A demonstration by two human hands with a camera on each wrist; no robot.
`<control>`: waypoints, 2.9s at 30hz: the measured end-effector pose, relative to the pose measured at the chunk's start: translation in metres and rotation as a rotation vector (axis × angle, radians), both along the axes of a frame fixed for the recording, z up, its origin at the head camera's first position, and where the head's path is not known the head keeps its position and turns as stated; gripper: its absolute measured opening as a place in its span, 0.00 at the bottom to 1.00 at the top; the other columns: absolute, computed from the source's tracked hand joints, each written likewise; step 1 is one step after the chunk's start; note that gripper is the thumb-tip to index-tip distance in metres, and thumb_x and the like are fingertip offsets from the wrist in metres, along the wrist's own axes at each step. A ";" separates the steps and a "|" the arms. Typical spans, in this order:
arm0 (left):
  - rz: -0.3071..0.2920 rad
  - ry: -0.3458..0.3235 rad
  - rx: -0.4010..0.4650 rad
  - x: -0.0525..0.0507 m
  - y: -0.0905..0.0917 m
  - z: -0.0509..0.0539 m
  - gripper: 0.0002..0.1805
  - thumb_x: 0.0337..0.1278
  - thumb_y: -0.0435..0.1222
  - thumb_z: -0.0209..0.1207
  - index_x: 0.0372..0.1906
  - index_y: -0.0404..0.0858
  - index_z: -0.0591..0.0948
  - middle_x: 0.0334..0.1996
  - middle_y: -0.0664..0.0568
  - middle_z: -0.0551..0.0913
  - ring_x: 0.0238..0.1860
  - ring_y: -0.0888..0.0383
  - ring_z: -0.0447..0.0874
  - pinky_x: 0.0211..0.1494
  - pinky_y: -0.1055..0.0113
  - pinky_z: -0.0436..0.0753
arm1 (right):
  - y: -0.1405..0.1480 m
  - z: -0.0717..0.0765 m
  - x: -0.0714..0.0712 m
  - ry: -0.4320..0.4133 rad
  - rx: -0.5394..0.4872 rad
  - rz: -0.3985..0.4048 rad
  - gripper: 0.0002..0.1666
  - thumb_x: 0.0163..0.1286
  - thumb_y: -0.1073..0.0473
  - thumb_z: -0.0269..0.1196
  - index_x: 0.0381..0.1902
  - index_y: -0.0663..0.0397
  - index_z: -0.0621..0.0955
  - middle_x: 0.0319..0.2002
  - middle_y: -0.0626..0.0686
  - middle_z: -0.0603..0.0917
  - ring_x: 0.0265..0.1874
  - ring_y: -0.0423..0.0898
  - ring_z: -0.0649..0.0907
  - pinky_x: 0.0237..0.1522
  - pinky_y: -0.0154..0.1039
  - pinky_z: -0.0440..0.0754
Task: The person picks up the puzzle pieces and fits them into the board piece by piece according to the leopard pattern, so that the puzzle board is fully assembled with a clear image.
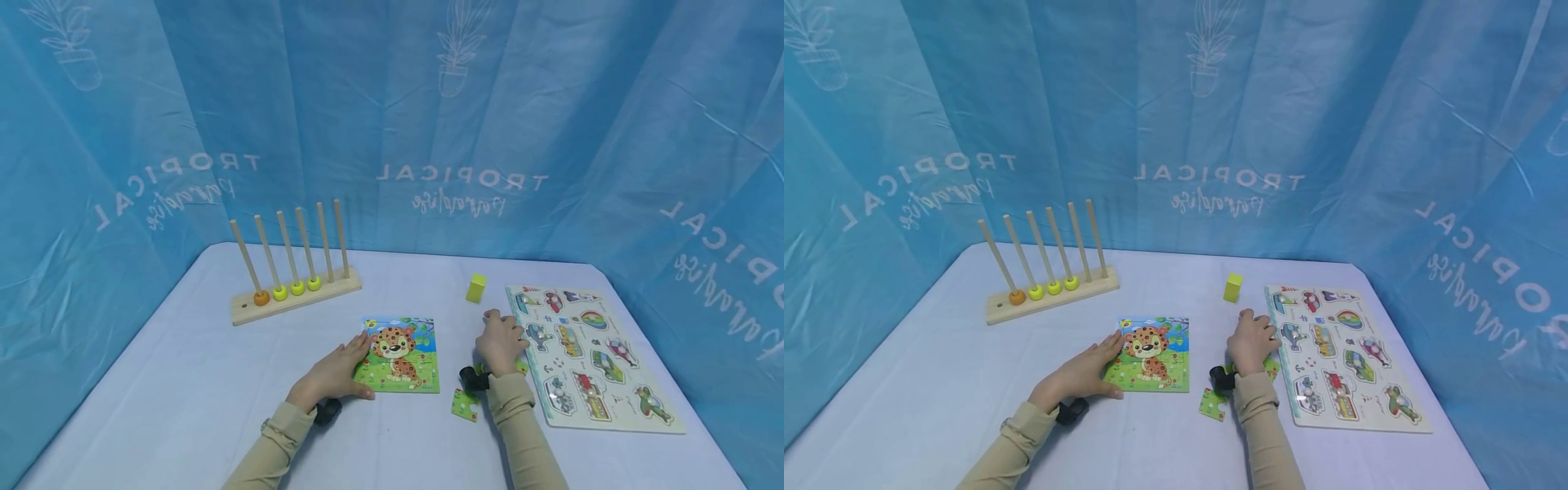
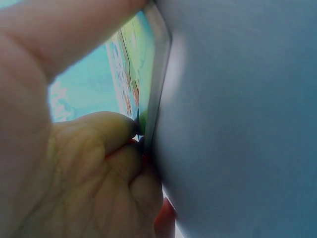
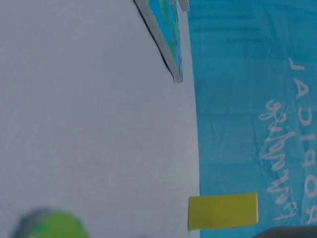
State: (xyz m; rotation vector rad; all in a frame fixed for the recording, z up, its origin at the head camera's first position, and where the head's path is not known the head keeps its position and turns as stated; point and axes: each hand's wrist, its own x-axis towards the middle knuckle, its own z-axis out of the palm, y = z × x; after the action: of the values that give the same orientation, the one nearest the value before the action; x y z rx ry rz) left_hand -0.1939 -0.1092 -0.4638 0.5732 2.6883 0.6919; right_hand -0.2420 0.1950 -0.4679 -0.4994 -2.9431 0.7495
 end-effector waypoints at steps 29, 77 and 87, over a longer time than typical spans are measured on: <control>-0.002 0.001 0.017 0.000 0.001 -0.002 0.58 0.43 0.49 0.72 0.76 0.35 0.52 0.78 0.42 0.49 0.78 0.45 0.48 0.80 0.48 0.52 | 0.010 -0.002 -0.005 -0.062 -0.435 0.143 0.21 0.66 0.59 0.64 0.54 0.63 0.77 0.38 0.61 0.83 0.20 0.42 0.81 0.23 0.33 0.79; -0.005 -0.024 -0.003 0.001 -0.001 -0.003 0.59 0.48 0.51 0.70 0.75 0.28 0.50 0.77 0.36 0.42 0.78 0.42 0.43 0.80 0.46 0.53 | -0.140 -0.002 -0.024 0.046 -0.413 0.499 0.12 0.66 0.73 0.57 0.42 0.62 0.85 0.36 0.59 0.86 0.20 0.40 0.77 0.20 0.30 0.75; -0.035 -0.008 -0.034 -0.002 -0.002 0.001 0.57 0.49 0.51 0.69 0.75 0.30 0.51 0.77 0.37 0.44 0.78 0.42 0.44 0.79 0.46 0.53 | -0.145 -0.013 -0.030 0.172 -0.326 0.486 0.06 0.60 0.71 0.65 0.31 0.56 0.86 0.30 0.54 0.83 0.23 0.41 0.76 0.24 0.31 0.76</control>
State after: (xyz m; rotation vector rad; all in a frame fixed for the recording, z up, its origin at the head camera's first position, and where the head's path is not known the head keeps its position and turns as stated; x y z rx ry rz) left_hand -0.1959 -0.1111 -0.4632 0.6064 2.6710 0.6362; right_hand -0.2725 0.0495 -0.4804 0.2764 -2.8065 1.2562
